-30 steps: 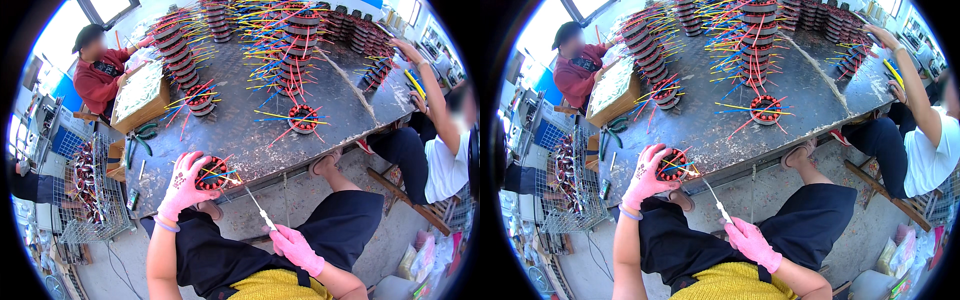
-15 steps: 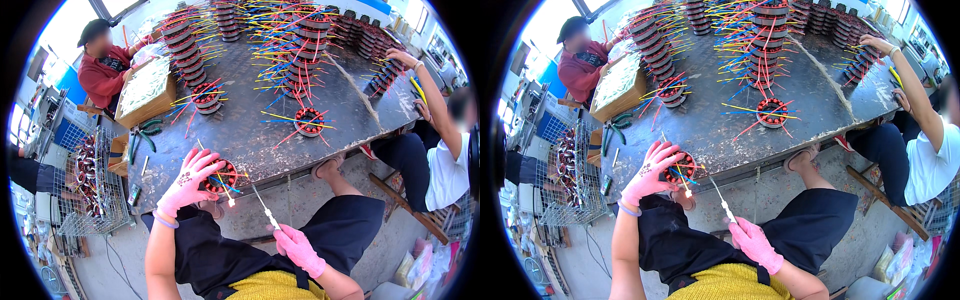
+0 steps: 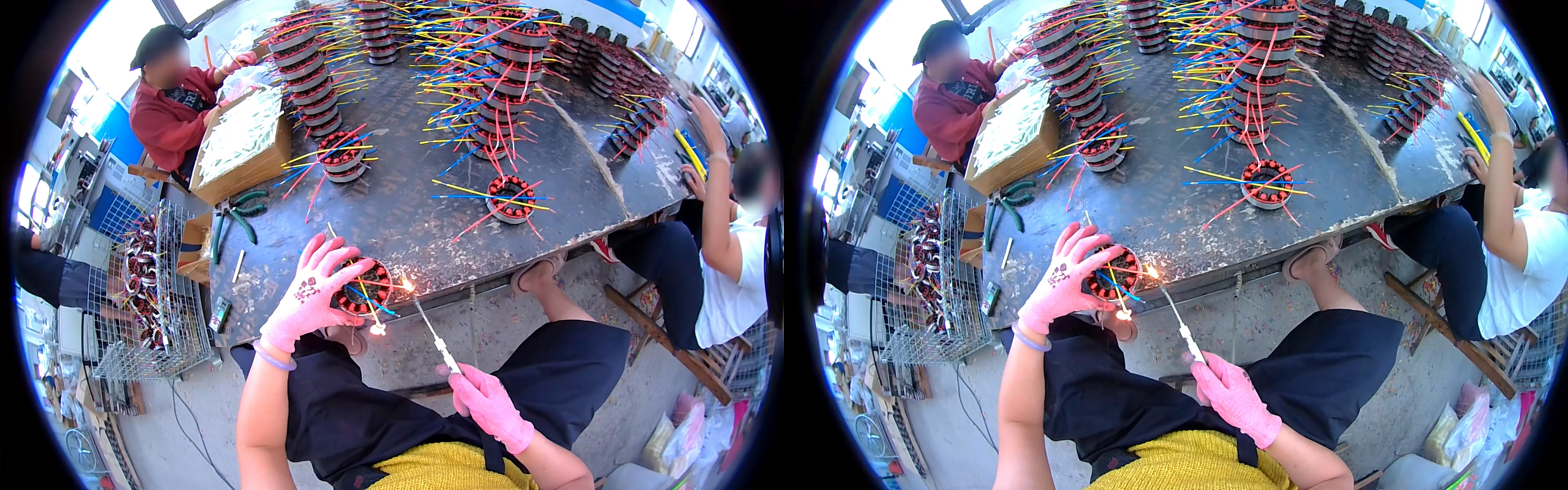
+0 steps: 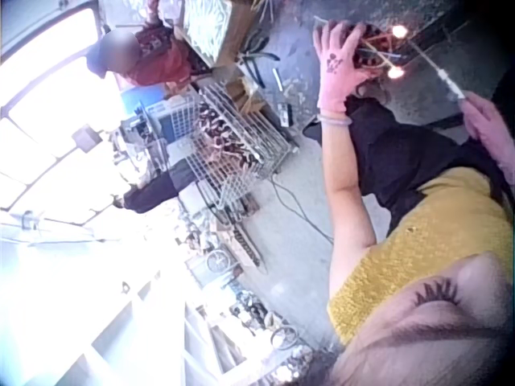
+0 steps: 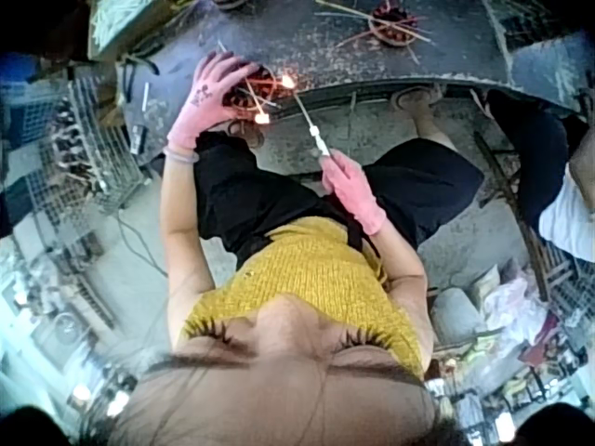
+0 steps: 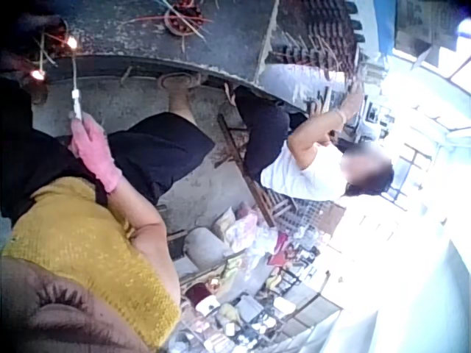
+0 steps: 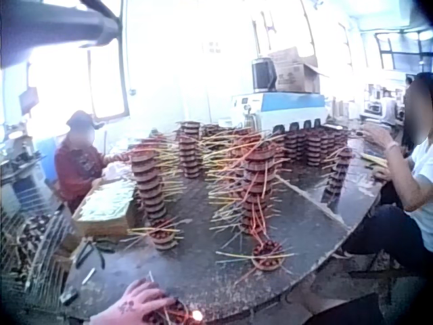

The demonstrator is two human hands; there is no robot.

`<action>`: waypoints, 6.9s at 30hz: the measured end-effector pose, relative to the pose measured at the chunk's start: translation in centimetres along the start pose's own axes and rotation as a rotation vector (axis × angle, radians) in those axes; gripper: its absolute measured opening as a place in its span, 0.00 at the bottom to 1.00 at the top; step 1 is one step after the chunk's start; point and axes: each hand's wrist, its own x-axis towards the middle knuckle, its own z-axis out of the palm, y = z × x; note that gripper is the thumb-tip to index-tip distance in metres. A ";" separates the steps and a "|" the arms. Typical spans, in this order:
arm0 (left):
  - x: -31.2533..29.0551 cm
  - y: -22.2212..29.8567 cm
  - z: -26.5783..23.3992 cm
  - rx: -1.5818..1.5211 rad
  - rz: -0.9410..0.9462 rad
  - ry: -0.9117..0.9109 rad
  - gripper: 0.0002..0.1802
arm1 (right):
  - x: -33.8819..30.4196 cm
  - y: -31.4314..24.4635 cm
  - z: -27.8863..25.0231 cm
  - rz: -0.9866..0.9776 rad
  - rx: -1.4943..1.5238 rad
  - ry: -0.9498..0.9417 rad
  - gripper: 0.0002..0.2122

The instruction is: The person uses a lighter to heat and fuse colored wires attached to circular electronic components, then places the finished parts into a stack.

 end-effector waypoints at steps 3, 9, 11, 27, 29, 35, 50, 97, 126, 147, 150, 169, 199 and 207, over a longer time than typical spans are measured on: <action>0.1 0.1 -0.1 0.038 -0.004 0.016 0.51 | 0.0 0.0 -0.1 -0.010 0.013 -0.002 0.16; 0.0 0.1 -0.2 0.039 0.003 0.030 0.51 | 0.1 0.3 -0.2 -0.020 0.010 -0.001 0.16; 0.0 0.2 -0.2 0.044 -0.001 0.028 0.51 | 0.1 0.2 -0.3 -0.018 -0.014 0.002 0.16; 0.3 0.0 -0.2 -0.014 0.007 -0.014 0.52 | 0.1 0.1 -0.5 -0.004 -0.022 0.000 0.16; 0.2 -0.2 -0.1 -0.011 0.007 -0.026 0.52 | -0.1 -0.3 -0.2 0.033 0.009 -0.003 0.16; 0.1 -0.4 -0.1 -0.015 -0.004 -0.038 0.53 | -0.1 -0.2 -0.1 0.013 0.034 -0.014 0.16; 0.3 -0.3 -0.1 0.001 0.015 -0.034 0.52 | -0.2 -0.3 -0.3 0.008 -0.020 -0.021 0.16; 0.4 -0.1 0.0 0.027 0.025 -0.038 0.50 | 0.1 0.2 -0.4 -0.018 -0.030 -0.026 0.18; 0.5 0.0 -0.2 -0.074 0.021 -0.025 0.48 | 0.0 0.9 -1.0 -0.042 0.001 -0.013 0.17; 0.5 0.0 -0.1 -0.067 -0.004 -0.094 0.50 | -0.4 0.5 -0.6 -0.017 -0.063 -0.039 0.17; 0.5 -0.1 0.0 -0.052 0.003 -0.086 0.50 | -0.5 0.3 -0.5 -0.014 -0.078 -0.037 0.17; 0.5 -0.2 0.1 -0.043 0.021 -0.082 0.52 | -0.4 0.7 -0.6 -0.014 -0.020 -0.043 0.16; 0.8 0.3 -0.1 -0.046 0.023 -0.059 0.48 | -0.4 0.7 -0.6 -0.014 -0.039 -0.041 0.17; 0.9 0.0 0.1 -0.176 0.062 -0.035 0.47 | -1.2 0.0 -1.1 -0.017 0.124 -0.001 0.16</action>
